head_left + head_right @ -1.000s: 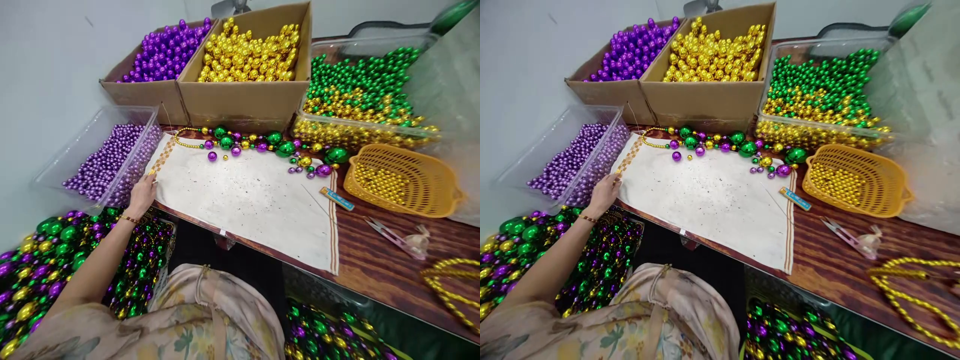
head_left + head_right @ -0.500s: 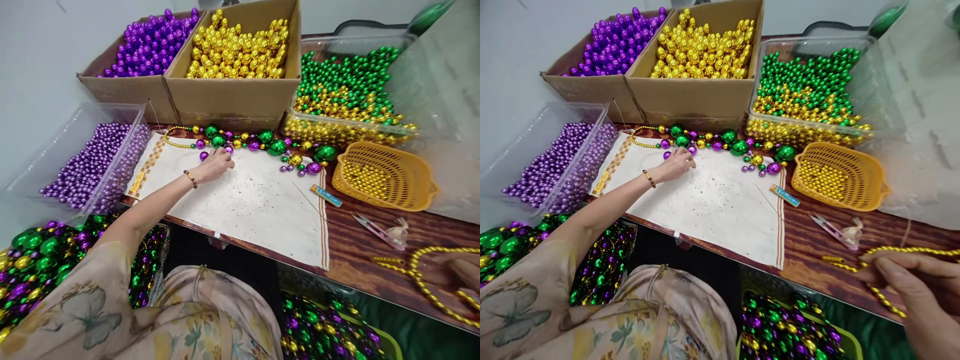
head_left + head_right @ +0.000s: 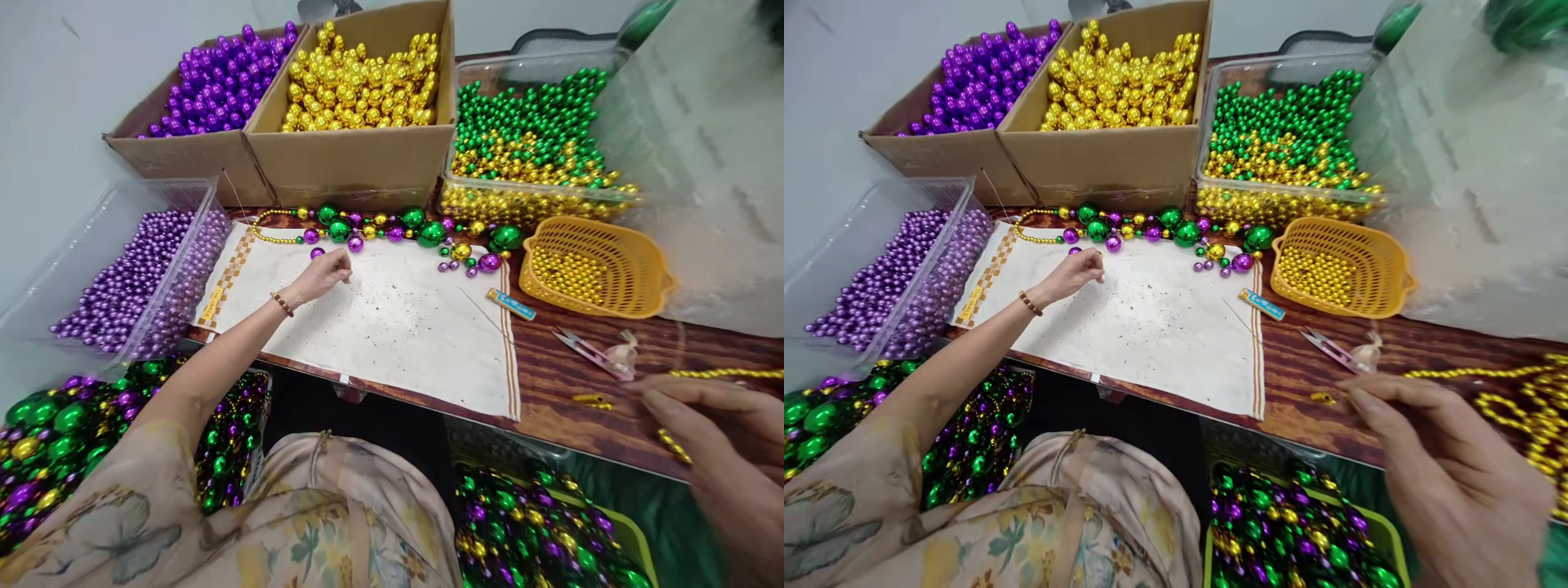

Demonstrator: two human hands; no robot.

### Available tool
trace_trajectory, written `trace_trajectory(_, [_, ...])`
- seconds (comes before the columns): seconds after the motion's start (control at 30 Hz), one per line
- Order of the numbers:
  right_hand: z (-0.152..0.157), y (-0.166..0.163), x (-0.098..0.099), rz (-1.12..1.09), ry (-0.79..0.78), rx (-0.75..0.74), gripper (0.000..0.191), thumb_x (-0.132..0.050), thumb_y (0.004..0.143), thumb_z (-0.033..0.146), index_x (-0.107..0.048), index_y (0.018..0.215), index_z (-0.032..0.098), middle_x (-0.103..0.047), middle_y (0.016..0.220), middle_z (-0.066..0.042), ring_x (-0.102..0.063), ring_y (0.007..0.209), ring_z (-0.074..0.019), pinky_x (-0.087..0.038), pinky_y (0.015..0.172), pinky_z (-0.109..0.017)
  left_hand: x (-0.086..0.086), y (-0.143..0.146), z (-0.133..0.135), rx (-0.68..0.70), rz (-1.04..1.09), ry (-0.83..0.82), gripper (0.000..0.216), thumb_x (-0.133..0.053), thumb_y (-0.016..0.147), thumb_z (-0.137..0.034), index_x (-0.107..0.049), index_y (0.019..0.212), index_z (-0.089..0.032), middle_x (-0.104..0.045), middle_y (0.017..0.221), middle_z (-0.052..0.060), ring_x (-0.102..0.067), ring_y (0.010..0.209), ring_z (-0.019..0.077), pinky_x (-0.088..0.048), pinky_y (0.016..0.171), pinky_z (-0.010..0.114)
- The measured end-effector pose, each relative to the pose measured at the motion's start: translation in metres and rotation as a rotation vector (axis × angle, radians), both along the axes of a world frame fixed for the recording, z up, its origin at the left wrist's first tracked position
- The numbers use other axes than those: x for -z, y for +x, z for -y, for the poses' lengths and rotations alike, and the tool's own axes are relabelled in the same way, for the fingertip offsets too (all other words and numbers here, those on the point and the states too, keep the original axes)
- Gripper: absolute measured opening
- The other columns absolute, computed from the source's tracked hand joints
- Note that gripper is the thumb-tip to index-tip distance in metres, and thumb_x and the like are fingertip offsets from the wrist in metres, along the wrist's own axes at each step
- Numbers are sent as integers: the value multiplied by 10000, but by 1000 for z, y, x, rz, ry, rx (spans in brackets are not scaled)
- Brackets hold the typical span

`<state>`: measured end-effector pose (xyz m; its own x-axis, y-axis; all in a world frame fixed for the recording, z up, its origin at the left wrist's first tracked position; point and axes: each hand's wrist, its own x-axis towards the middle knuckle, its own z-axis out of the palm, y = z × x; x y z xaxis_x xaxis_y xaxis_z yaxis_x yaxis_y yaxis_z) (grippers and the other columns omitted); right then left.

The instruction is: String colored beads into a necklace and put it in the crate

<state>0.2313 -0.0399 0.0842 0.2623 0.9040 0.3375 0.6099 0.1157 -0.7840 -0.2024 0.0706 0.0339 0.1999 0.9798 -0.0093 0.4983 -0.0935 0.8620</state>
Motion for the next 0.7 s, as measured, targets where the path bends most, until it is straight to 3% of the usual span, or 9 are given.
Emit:
trace_trajectory(0.13, [-4, -22, 3, 56, 176, -233, 180, -747, 858, 457, -713, 834, 282, -687, 837, -90, -648, 795, -228, -502, 764, -441, -4, 25, 42, -240, 578, -378, 185, -686, 812, -139, -644, 990, -116, -679, 712, 23, -721, 750, 174, -559, 857, 379])
trace_trajectory(0.27, [-2, -62, 8, -106, 126, -272, 111, -703, 858, 302, -678, 783, 224, -642, 769, -39, -594, 726, -187, -459, 667, -342, -6, 72, 78, -263, 930, -600, 163, -789, 766, -193, -677, 851, -110, -710, 741, 46, -740, 782, 181, -561, 929, 394])
trace_trajectory(0.37, [2, -88, 17, -294, -6, -196, 140, -669, 839, 317, -661, 748, 210, -607, 738, -11, -556, 694, -170, -435, 648, -312, -5, 119, 96, -249, 1056, -614, 210, -836, 733, -271, -687, 808, -142, -692, 697, 17, -730, 751, 174, -578, 891, 392])
trace_trajectory(0.5, [7, -100, 30, -508, -163, -210, 173, -680, 795, 354, -650, 706, 209, -565, 665, 9, -488, 616, -144, -417, 605, -290, -1, 175, 105, -223, 1029, -509, 249, -870, 680, -346, -735, 773, -159, -727, 808, 35, -708, 834, 172, -575, 872, 360])
trace_trajectory(0.7, [8, -95, 45, -700, -328, -209, 209, -732, 728, 390, -654, 671, 205, -509, 575, 29, -419, 555, -123, -379, 557, -270, 12, 204, 99, -169, 993, -399, 250, -856, 694, -400, -777, 775, -177, -752, 866, 51, -686, 849, 166, -551, 899, 355])
